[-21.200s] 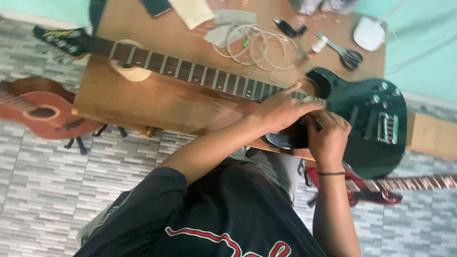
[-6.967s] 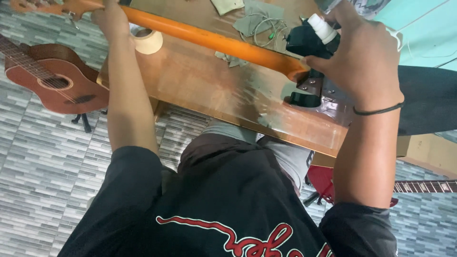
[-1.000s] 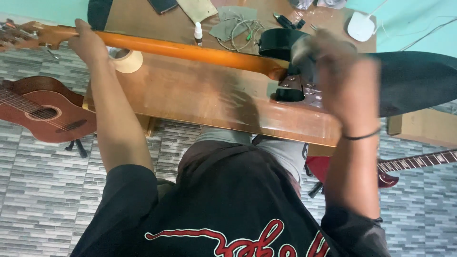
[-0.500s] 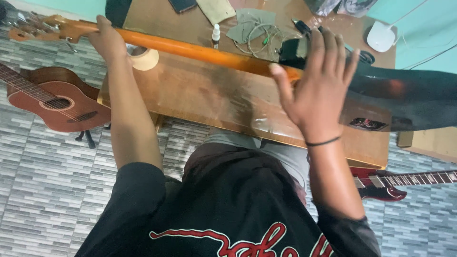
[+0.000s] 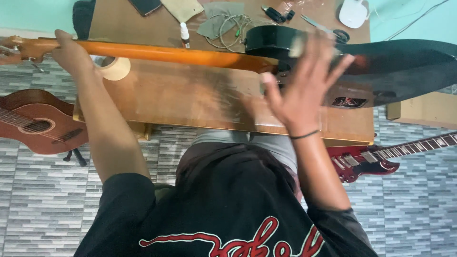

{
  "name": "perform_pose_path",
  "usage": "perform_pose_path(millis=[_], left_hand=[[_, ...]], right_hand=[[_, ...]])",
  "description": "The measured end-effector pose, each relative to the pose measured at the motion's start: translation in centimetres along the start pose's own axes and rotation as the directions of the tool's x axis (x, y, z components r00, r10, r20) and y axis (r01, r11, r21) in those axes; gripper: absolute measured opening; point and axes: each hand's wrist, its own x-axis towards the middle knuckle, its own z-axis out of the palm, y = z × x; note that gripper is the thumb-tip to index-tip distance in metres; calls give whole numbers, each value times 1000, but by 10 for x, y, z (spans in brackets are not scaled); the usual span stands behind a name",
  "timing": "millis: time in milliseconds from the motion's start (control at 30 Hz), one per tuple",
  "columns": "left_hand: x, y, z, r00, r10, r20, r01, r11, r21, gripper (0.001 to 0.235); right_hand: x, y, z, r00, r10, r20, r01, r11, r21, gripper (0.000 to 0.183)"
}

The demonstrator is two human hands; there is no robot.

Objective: The person wipes the body of a black electric guitar with a cloth, then applies a liquid from a small bottle and continues wiping the body and neck. The guitar is held over a wooden workbench while the person rotates it to reach different areas.

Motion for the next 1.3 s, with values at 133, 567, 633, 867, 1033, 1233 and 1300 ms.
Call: perform_pose_path(millis=[133, 567, 633, 867, 1033, 1233, 1300], left_hand=[[-2, -2, -8, 998, 28, 53, -26, 999, -40, 56], [-10, -40, -8, 762, 614, -205, -566, 785, 250, 100], [-95, -21, 34, 462, 881, -100, -796, 461, 392, 96], [-334, 59, 91, -133, 311, 941, -873, 412, -260, 65], [-334, 60, 101, -84, 241, 967, -908, 381, -174, 51], [-329, 52, 102, -109, 273, 956, -889, 403, -217, 46], [-333, 54, 102, -109, 242, 964, -884, 419, -205, 43]], right_hand=[[11, -14, -11, 975, -220, -18, 220, 975, 9, 97], [3, 25, -12, 970, -172, -171, 174, 985, -2, 98], [5, 29, -12, 969, -168, -181, 169, 986, -15, 99], [2, 33, -23, 971, -178, -160, 180, 984, -1, 85], [-1, 43, -27, 975, -137, -177, 144, 989, 31, 77], [9, -1, -11, 988, -149, -41, 153, 982, 108, 103], [8, 9, -11, 985, -160, 69, 162, 986, -31, 108]])
